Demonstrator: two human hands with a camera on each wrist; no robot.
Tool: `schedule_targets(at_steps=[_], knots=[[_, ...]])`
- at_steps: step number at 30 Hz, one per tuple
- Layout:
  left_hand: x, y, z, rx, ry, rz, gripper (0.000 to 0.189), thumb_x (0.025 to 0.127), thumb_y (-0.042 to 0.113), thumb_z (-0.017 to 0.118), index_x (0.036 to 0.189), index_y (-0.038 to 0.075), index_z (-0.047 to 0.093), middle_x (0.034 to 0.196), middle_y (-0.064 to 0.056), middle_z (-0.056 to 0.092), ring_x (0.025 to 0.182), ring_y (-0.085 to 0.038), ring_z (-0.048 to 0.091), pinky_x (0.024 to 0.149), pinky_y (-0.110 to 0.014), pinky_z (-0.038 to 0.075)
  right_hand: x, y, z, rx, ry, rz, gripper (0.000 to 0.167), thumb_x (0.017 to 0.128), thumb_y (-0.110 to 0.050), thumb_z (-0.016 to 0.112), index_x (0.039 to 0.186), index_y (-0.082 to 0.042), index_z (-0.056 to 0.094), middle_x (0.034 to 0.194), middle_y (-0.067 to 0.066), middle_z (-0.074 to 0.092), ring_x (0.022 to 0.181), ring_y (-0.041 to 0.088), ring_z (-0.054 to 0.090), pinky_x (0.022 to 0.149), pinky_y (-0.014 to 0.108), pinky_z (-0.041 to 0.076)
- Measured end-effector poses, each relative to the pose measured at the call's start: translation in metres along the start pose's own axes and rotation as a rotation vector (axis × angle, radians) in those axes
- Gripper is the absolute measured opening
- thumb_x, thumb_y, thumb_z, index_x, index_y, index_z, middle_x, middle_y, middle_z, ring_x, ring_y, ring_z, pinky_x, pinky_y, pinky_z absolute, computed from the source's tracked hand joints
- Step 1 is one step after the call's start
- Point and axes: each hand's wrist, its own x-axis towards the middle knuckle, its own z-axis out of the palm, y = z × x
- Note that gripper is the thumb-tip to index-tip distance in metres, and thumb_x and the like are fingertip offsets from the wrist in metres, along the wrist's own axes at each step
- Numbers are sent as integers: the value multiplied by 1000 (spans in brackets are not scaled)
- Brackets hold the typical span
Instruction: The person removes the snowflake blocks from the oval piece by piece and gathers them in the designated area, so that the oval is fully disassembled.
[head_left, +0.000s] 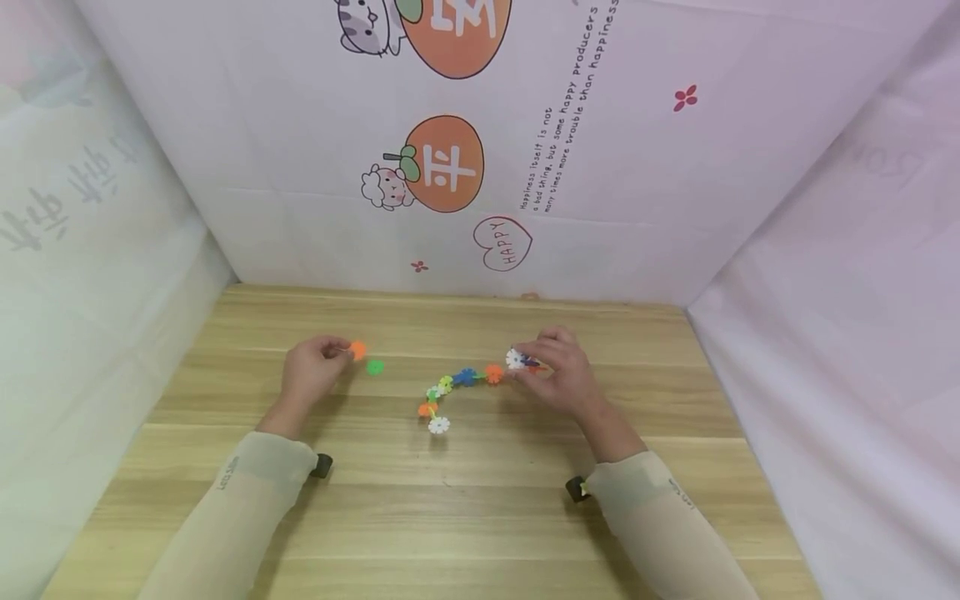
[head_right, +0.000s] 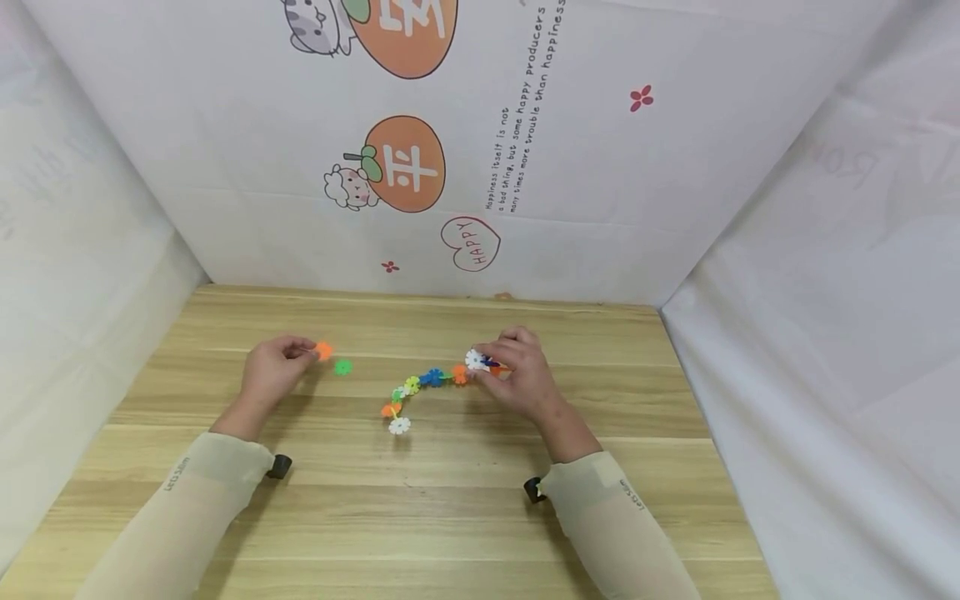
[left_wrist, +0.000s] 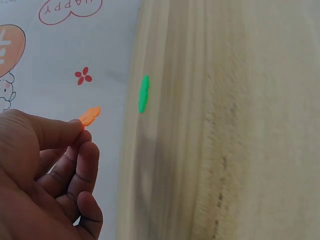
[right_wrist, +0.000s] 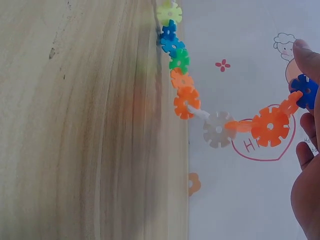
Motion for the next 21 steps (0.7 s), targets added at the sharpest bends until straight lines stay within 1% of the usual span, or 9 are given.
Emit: schedule_targets(at_steps=[5, 9, 16, 21], knots=[[3, -11, 2, 69, -19, -25, 22, 98, 25, 68, 110, 8, 76, 107, -14, 76, 99, -33, 69, 83, -45, 55, 1, -2, 0, 2, -1, -4, 36, 73, -16, 95, 105, -6, 81, 97, 5, 79, 92, 26, 54, 87, 45, 40], [3, -16, 4, 95, -30, -50, 24, 98, 25, 68, 111, 8, 78, 109, -14, 76, 101, -33, 70, 86, -49, 55, 1, -2, 0, 3, 4, -11, 36, 72, -15, 95, 104, -6, 81, 96, 5, 79, 91, 26, 54, 86, 45, 40], [1, -15, 5, 130, -65, -89, 25, 99, 26, 68, 114, 9, 79, 117, -14, 75, 116, -38, 65, 99, -56, 49, 2, -4, 0, -3, -4, -7, 37, 73, -17, 95, 105, -6, 81, 96, 4, 79, 91, 25, 54, 85, 44, 40], [2, -14, 5, 164, -85, -105, 26, 98, 28, 68, 112, 9, 80, 119, -15, 75, 119, -41, 63, 102, -58, 46, 3, -4, 0, -6, -7, -11, 37, 73, -16, 95, 106, -6, 80, 96, 4, 79, 92, 25, 55, 86, 44, 40]])
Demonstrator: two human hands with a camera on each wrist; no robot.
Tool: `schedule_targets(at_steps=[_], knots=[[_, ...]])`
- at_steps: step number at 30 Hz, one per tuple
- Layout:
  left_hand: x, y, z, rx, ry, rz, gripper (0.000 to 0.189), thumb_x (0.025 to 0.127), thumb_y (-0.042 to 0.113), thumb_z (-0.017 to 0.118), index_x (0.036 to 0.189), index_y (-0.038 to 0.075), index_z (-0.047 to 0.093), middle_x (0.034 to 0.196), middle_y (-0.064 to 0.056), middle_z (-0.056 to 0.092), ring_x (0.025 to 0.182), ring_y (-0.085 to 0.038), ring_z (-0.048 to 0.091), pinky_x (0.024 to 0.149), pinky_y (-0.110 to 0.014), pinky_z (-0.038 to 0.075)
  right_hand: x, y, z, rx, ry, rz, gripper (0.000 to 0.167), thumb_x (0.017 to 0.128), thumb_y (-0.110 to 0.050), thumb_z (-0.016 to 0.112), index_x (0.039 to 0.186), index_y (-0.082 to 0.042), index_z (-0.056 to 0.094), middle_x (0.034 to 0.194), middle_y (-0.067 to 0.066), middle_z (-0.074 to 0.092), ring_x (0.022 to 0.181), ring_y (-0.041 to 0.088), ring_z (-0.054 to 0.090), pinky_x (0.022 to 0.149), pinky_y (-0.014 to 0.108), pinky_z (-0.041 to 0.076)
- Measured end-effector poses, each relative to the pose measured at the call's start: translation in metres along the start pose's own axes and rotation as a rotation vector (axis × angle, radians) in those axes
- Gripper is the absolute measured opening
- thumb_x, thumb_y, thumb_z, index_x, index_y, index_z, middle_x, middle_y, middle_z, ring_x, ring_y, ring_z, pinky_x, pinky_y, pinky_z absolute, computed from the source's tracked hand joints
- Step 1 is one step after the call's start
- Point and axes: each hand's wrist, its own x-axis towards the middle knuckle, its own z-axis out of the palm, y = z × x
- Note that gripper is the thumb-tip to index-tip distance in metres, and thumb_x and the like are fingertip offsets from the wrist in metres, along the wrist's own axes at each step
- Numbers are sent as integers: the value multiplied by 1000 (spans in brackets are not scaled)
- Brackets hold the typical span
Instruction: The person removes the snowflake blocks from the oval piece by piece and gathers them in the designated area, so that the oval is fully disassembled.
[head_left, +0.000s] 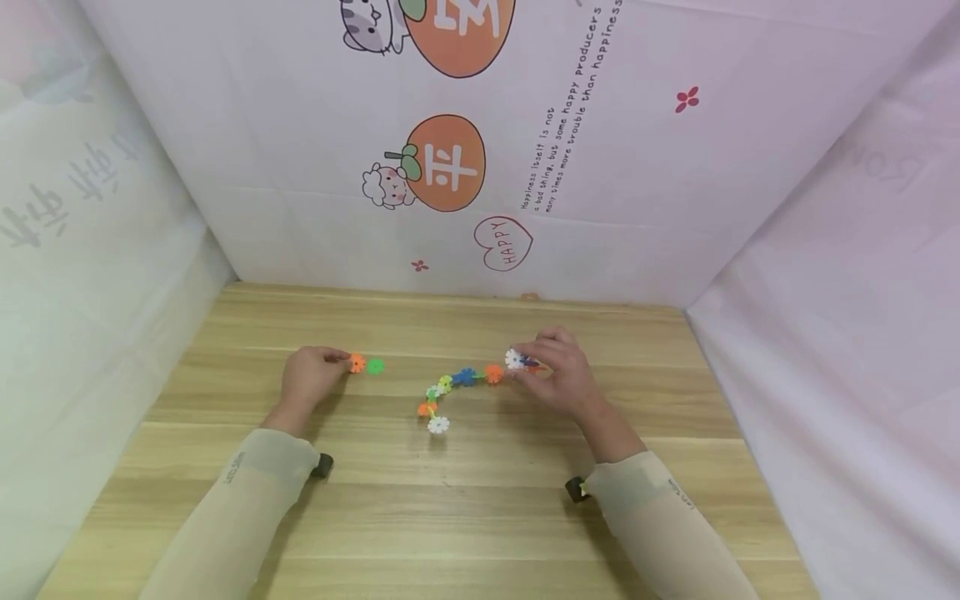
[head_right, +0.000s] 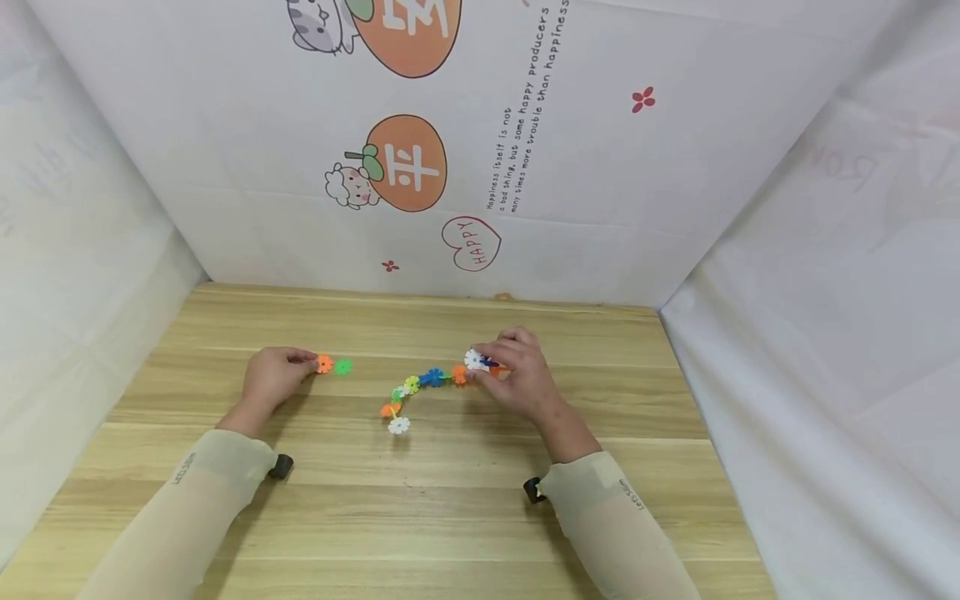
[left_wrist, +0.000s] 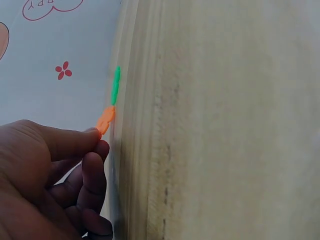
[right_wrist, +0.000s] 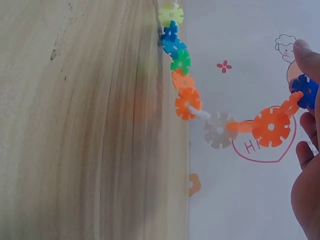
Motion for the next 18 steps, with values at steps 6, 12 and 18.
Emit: schedule_targets(at_steps=[6, 12, 18], knots=[[3, -1, -2, 26, -30, -15, 29, 98, 31, 68, 111, 8, 80, 120, -16, 74, 121, -43, 62, 102, -58, 47, 2, -1, 2, 0, 2, -4, 38, 72, -14, 95, 106, -6, 80, 95, 4, 79, 91, 24, 54, 85, 42, 40], [4, 0, -3, 29, -37, -25, 30, 98, 33, 68, 110, 8, 80, 121, -17, 74, 121, -43, 62, 99, -57, 48, 4, -4, 5, 14, 1, -15, 36, 74, -14, 94, 107, -6, 80, 96, 4, 79, 92, 24, 55, 85, 42, 40], [2, 0, -2, 21, -30, -32, 30, 98, 33, 68, 110, 9, 80, 121, -15, 74, 121, -42, 62, 100, -56, 48, 4, -4, 7, 33, -6, -20, 36, 75, -14, 94, 107, -7, 80, 97, 1, 79, 92, 23, 54, 87, 42, 39]])
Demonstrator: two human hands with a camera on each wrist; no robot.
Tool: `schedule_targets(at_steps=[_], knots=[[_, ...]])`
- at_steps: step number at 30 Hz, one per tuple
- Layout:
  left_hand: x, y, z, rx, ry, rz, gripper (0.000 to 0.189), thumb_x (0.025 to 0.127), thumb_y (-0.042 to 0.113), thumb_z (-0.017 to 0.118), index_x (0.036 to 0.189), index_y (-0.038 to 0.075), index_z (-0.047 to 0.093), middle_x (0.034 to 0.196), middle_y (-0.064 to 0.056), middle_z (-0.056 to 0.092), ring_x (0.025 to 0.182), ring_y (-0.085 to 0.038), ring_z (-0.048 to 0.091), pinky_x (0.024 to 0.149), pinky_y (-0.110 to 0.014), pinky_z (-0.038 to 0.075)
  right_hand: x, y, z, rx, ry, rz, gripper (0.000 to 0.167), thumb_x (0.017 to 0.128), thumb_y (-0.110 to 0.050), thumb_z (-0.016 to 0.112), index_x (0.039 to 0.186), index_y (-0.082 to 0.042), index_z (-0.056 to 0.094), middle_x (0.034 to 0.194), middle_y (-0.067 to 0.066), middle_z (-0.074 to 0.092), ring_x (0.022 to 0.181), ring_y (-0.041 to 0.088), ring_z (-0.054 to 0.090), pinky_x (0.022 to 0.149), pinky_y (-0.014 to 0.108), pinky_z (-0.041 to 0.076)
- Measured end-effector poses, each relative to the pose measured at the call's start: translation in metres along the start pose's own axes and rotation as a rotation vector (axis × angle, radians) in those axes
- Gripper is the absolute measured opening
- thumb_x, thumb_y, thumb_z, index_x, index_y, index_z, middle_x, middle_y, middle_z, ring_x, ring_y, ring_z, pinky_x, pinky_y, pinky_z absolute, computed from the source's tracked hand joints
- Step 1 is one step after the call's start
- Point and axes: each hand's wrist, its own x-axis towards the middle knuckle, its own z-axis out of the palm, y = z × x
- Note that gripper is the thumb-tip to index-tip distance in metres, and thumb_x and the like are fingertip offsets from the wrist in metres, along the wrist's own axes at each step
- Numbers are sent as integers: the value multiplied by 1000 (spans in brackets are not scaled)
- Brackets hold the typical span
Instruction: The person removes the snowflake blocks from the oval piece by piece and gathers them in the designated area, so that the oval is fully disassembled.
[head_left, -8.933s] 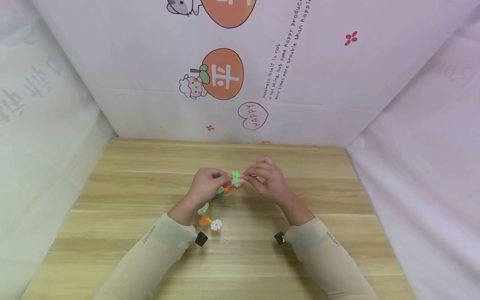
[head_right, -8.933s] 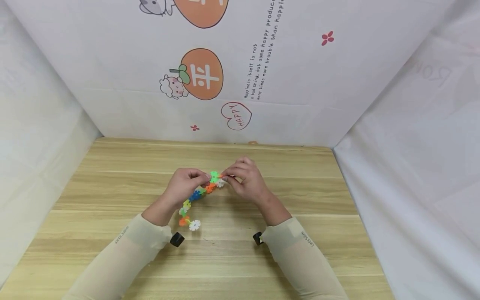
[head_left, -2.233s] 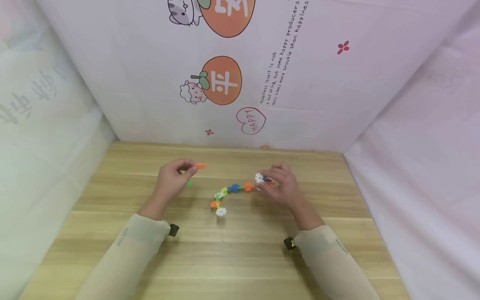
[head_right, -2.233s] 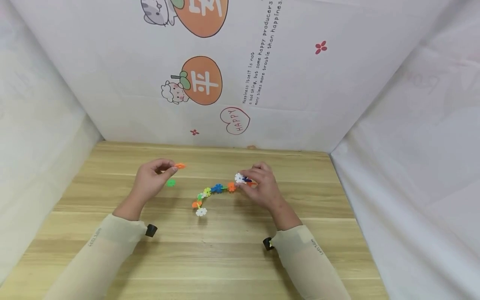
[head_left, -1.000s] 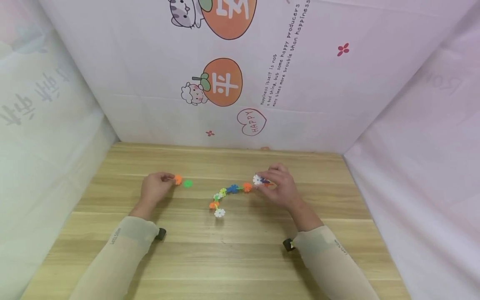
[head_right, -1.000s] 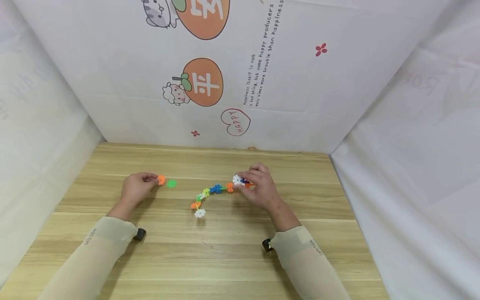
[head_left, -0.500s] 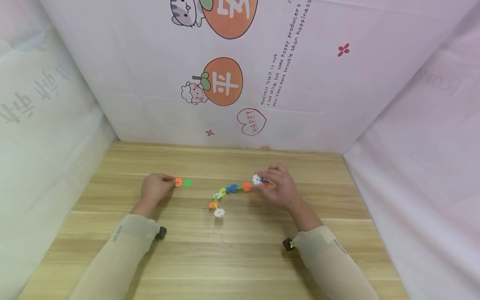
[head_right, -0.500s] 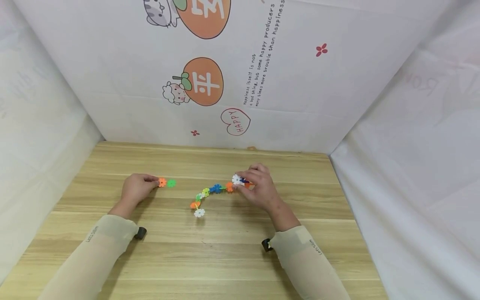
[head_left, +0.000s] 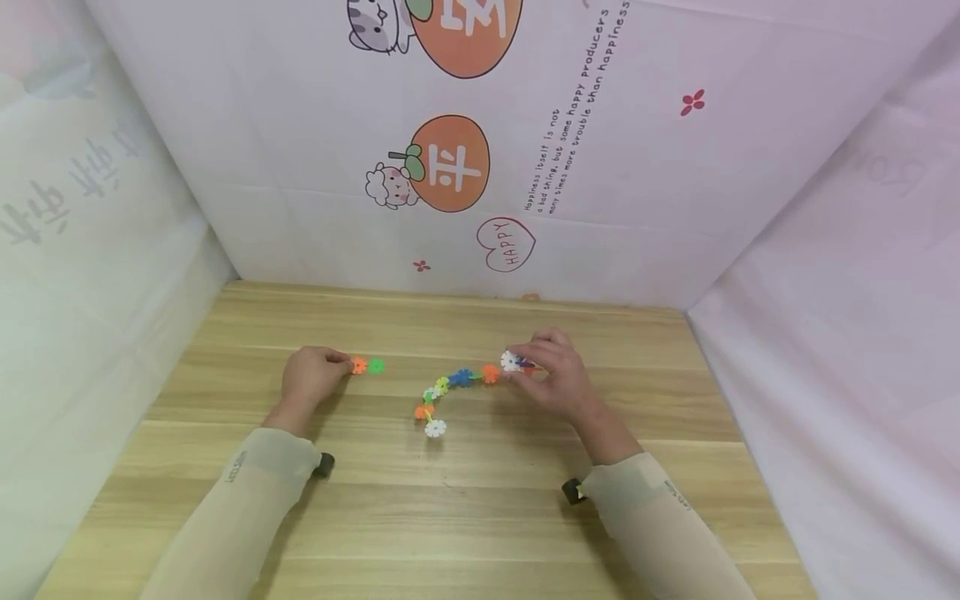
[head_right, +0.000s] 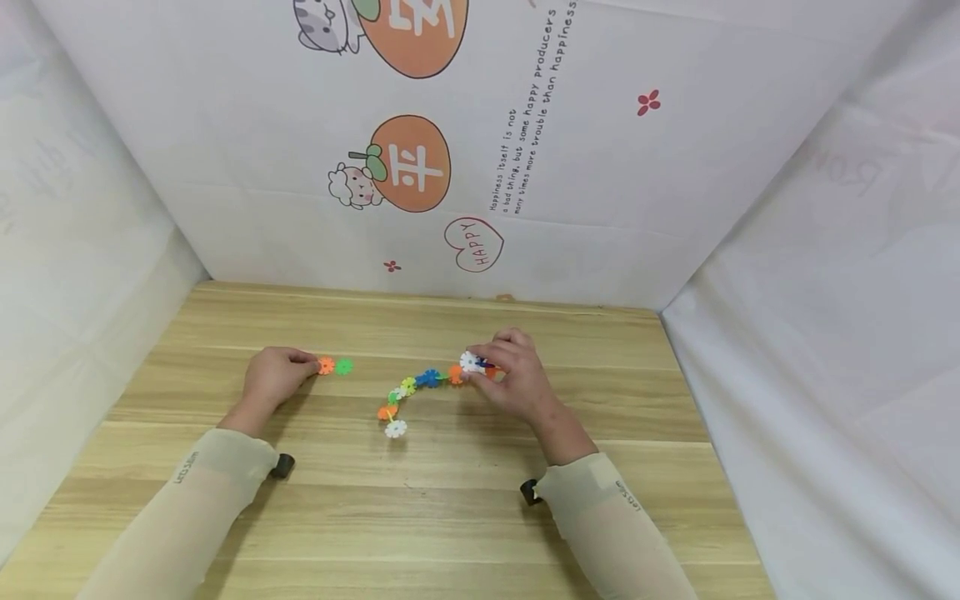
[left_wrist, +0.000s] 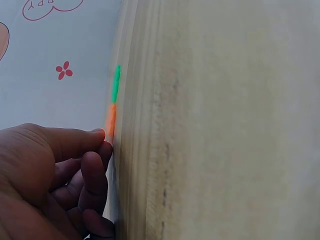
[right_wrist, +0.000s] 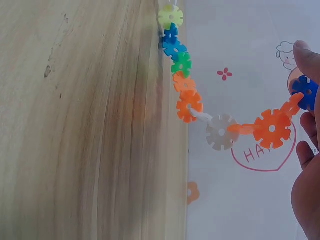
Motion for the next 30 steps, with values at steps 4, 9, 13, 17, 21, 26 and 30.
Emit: schedule_targets(at_steps=[4, 9, 13, 17, 21, 26, 30], knots=[[-1, 0, 0, 2, -2, 7, 30, 99, 32, 66, 112, 9, 80, 122, -15, 74, 121, -42, 63, 98, -55, 50, -1, 1, 1, -9, -10, 7, 37, 76, -16, 94, 108, -5, 80, 94, 0, 78, 94, 22, 54, 88, 41, 39], [-1, 0, 2, -11, -5, 17, 30, 100, 32, 66, 112, 8, 80, 121, -16, 74, 120, -42, 63, 99, -56, 50, -1, 2, 2, -17, -15, 3, 40, 74, -14, 95, 109, -4, 79, 93, 1, 78, 94, 23, 54, 88, 42, 40], [-2, 4, 4, -49, 4, 62, 28, 100, 30, 67, 110, 8, 80, 118, -15, 75, 120, -42, 64, 101, -58, 49, 1, 0, 2, -14, -11, -12, 42, 70, -10, 96, 108, -3, 79, 93, 2, 78, 94, 24, 54, 88, 43, 40], [-4, 15, 8, -91, 33, 129, 26, 98, 31, 70, 107, 8, 80, 111, -13, 77, 113, -38, 68, 97, -54, 51, 1, -1, 3, -14, -6, -22, 40, 72, -13, 95, 108, -3, 79, 93, 2, 78, 93, 24, 54, 88, 43, 40], [-7, 31, 12, -137, 30, 188, 24, 96, 31, 73, 105, 10, 81, 105, -10, 78, 103, -32, 72, 90, -49, 55, 1, -3, 4, -11, -6, -21, 39, 76, -19, 93, 109, -4, 79, 92, 1, 77, 93, 24, 54, 88, 42, 39], [-15, 51, 15, -178, -12, 222, 22, 96, 31, 74, 105, 12, 80, 100, -6, 78, 90, -24, 73, 79, -43, 58, 2, -6, 5, -11, -14, -18, 39, 76, -19, 93, 110, -6, 79, 93, 0, 77, 94, 24, 54, 89, 44, 39], [-22, 67, 19, -229, -60, 239, 22, 96, 33, 75, 105, 14, 80, 96, -2, 78, 85, -19, 72, 74, -39, 58, 2, -9, 5, -20, -28, -12, 40, 75, -18, 94, 110, -7, 79, 95, -1, 77, 96, 23, 54, 91, 44, 39]])
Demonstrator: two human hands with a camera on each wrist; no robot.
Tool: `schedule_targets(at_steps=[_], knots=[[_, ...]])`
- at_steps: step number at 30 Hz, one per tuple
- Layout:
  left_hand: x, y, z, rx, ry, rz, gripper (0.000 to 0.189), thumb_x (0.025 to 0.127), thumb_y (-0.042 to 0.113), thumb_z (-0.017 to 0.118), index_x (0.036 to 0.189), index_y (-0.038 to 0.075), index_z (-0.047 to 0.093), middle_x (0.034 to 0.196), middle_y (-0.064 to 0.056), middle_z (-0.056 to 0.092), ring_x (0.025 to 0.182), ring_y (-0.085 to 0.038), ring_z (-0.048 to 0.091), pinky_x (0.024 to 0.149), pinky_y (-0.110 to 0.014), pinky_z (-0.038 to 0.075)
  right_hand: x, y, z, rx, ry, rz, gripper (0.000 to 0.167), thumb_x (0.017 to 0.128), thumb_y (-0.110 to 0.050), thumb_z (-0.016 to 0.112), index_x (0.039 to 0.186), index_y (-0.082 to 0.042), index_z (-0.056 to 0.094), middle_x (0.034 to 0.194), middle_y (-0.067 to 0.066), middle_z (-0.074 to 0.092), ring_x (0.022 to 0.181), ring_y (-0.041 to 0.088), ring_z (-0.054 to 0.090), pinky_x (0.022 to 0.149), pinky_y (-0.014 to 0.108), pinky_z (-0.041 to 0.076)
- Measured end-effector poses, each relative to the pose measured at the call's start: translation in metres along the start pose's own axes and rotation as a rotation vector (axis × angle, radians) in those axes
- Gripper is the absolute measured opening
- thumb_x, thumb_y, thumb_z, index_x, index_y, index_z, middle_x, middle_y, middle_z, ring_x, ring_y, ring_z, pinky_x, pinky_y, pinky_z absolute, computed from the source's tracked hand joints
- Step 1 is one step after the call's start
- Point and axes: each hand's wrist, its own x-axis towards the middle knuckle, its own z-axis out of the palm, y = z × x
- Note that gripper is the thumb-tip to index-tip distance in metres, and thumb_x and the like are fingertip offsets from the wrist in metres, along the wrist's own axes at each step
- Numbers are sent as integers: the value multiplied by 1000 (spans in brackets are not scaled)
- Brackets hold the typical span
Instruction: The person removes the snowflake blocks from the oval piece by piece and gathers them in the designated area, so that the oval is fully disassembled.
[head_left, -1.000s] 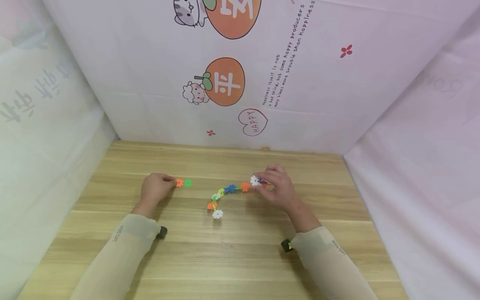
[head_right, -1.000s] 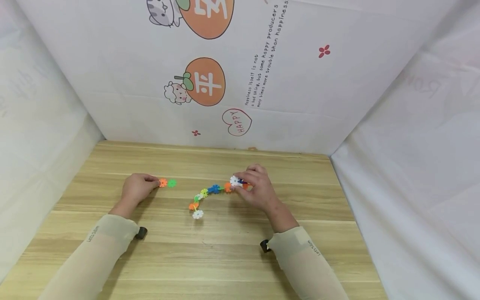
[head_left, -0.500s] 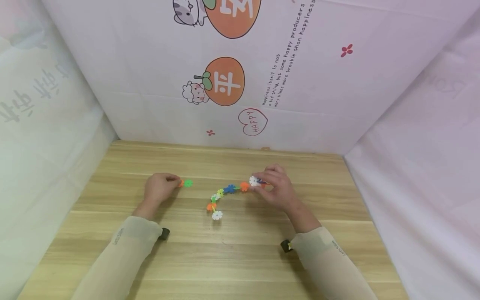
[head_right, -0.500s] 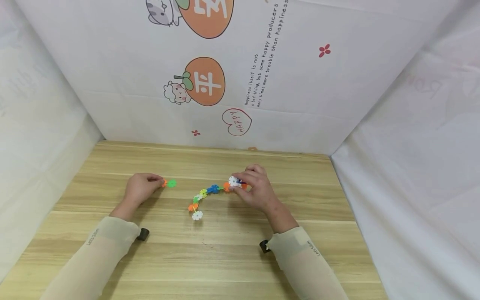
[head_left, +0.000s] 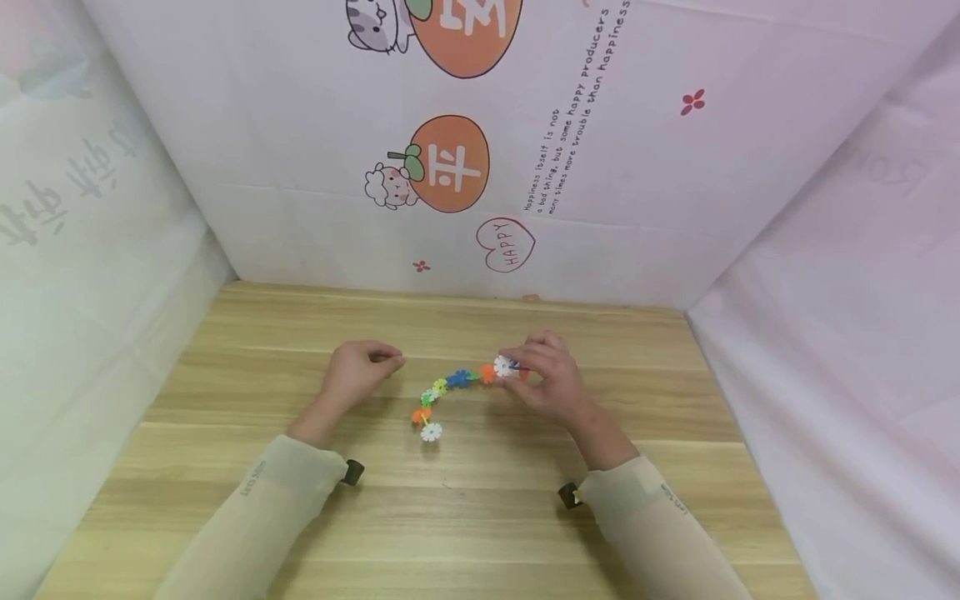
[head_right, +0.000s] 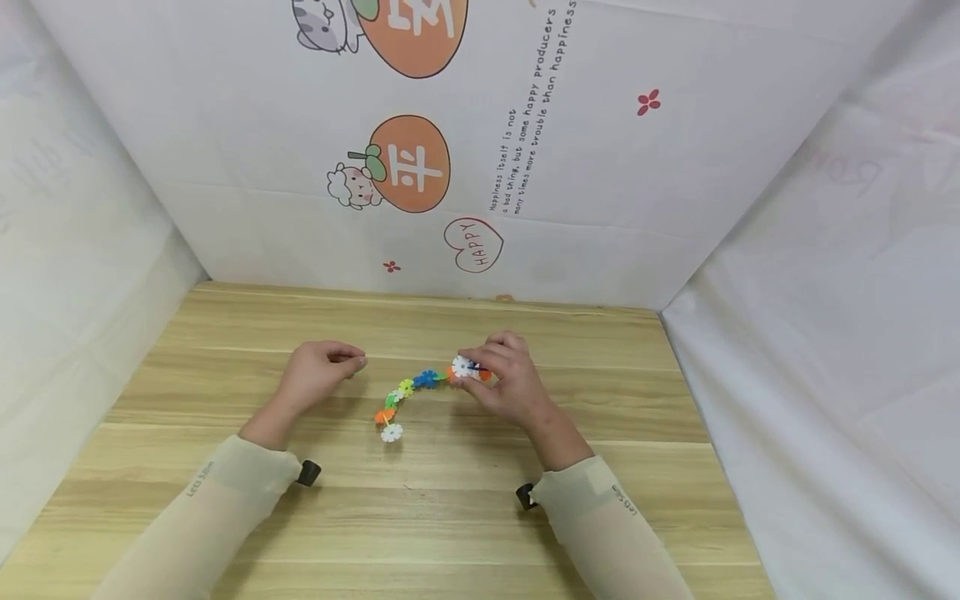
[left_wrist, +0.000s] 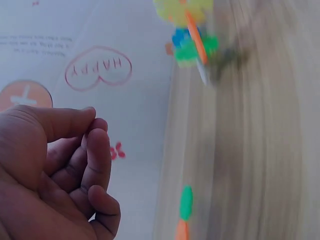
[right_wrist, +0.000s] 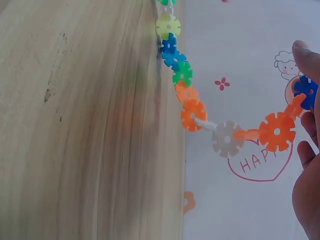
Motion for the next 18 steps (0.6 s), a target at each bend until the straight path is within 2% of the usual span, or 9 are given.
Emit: schedule_targets(at_steps=[7, 13, 18], knots=[[-4, 20, 15, -76, -62, 34, 20, 96, 34, 76, 104, 16, 80, 94, 2, 77, 86, -19, 72, 73, -37, 59, 1, -2, 2, 7, 1, -18, 43, 71, -13, 96, 109, -6, 79, 95, 0, 77, 96, 24, 55, 91, 44, 39], [-6, 36, 29, -96, -98, 100, 19, 96, 34, 76, 104, 18, 80, 100, 5, 77, 92, -16, 71, 80, -40, 59, 4, -3, 4, 17, -2, -39, 44, 70, -14, 96, 110, -6, 79, 96, 1, 78, 94, 24, 56, 91, 45, 40], [-7, 50, 40, -119, -144, 130, 17, 97, 32, 76, 104, 17, 81, 101, 6, 76, 93, -15, 70, 84, -40, 59, 6, -3, 8, 13, 3, -68, 45, 70, -15, 96, 110, -6, 79, 97, 2, 78, 92, 23, 56, 90, 45, 41]])
